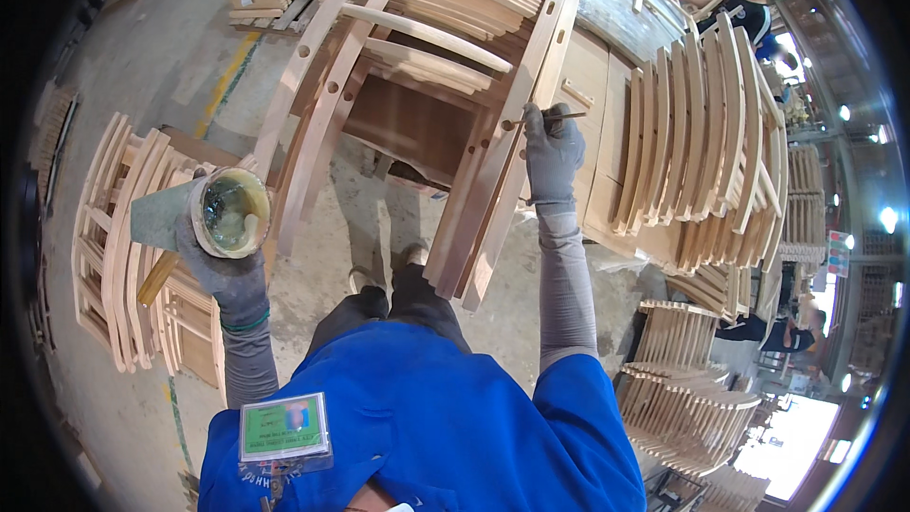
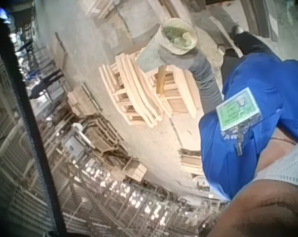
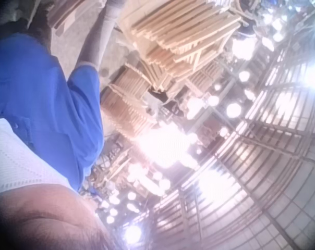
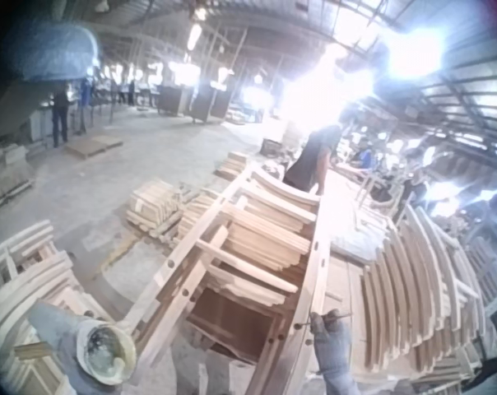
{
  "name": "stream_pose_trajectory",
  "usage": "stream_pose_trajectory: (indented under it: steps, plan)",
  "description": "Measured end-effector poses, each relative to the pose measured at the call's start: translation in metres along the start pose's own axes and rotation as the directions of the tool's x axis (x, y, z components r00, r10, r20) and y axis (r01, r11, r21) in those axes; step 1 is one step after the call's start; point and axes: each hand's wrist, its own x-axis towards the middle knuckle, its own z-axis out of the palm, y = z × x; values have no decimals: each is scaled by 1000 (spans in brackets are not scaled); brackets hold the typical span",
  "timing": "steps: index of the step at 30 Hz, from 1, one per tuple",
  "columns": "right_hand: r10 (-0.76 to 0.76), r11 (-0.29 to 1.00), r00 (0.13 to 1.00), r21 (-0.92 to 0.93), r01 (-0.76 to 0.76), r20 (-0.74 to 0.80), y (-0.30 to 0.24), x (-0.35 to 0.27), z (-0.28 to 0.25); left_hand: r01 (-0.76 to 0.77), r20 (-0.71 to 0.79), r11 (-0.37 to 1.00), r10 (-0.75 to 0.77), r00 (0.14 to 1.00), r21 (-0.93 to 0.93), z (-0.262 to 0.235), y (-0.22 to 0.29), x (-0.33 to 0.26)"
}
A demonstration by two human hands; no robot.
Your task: The person puts on gloves, picks up a wooden chair frame, and applies a finish to it using a brush. They dip the brush into a container of finish and coat the chair frame, then place it on a stack of other frames.
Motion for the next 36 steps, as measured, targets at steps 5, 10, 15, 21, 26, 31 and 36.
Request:
stream_pose_trajectory:
  steps: [5, 10, 15, 21, 26, 31, 36]
  plan:
    - [-61, 985, 996, -156, 70, 65, 10, 4, -4, -172, 44, 959, 166, 985, 227, 14, 7, 10]
    - [27, 993, 999, 114, -32, 41, -2, 4, -11, -91, 34, 984, 87, 996, 152, 36, 10, 18]
    - [136, 970, 980, 182, -161, 142, -18, -2, -25, 114, 98, 964, -93, 991, -240, 53, 20, 41]
    - [-103, 760, 944, 637, -128, 313, -122, -32, -18, 474, 284, 487, -413, 865, -733, 79, 28, 60]
    - [-315, 694, 922, 717, 60, 227, -154, -63, 40, 149, 178, 874, -73, 981, -463, 79, 33, 78]
    - [-314, 702, 906, 712, 21, 283, -173, -98, 81, 223, 140, 680, -176, 974, -699, 56, 22, 111]
    - [-620, 604, 748, 752, 262, 237, -190, -114, 105, 307, 161, 485, -320, 934, -819, 22, 5, 141]
